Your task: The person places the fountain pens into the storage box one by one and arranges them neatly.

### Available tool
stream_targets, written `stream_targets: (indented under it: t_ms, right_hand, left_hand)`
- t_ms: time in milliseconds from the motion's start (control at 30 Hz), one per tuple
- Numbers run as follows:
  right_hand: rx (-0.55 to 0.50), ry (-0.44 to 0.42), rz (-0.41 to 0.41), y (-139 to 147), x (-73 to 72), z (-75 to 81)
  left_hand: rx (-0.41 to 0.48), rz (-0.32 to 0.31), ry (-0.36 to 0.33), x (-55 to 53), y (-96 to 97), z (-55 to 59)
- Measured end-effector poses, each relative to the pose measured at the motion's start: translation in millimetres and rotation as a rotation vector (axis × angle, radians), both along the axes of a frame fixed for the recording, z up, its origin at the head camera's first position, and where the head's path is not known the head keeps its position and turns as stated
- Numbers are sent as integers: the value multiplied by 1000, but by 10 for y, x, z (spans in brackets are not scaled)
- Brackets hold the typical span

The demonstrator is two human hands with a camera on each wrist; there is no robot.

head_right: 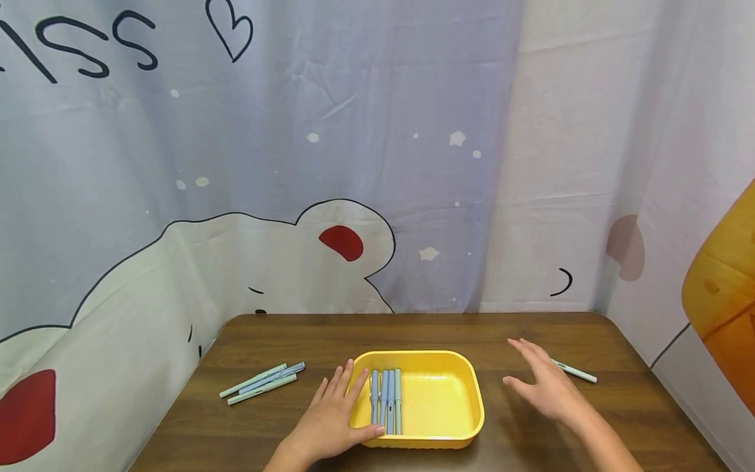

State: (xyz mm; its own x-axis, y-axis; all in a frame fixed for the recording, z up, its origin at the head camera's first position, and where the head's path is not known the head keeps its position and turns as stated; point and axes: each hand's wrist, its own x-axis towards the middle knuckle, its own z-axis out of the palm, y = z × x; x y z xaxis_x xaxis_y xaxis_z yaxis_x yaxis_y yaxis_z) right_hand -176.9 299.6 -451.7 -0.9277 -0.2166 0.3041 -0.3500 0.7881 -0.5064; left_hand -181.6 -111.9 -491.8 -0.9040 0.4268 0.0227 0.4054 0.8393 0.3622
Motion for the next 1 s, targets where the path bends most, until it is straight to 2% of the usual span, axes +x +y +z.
stream_targets:
  t_ms: [433,1000]
  right_hand:
    - [50,-79,-75,247,-111,-153]
    - [126,-117,-129,512,-280,-326]
  left_hand:
    - [-11,1,4,-4,1,-5]
    - [-14,3,3,6,3,8]
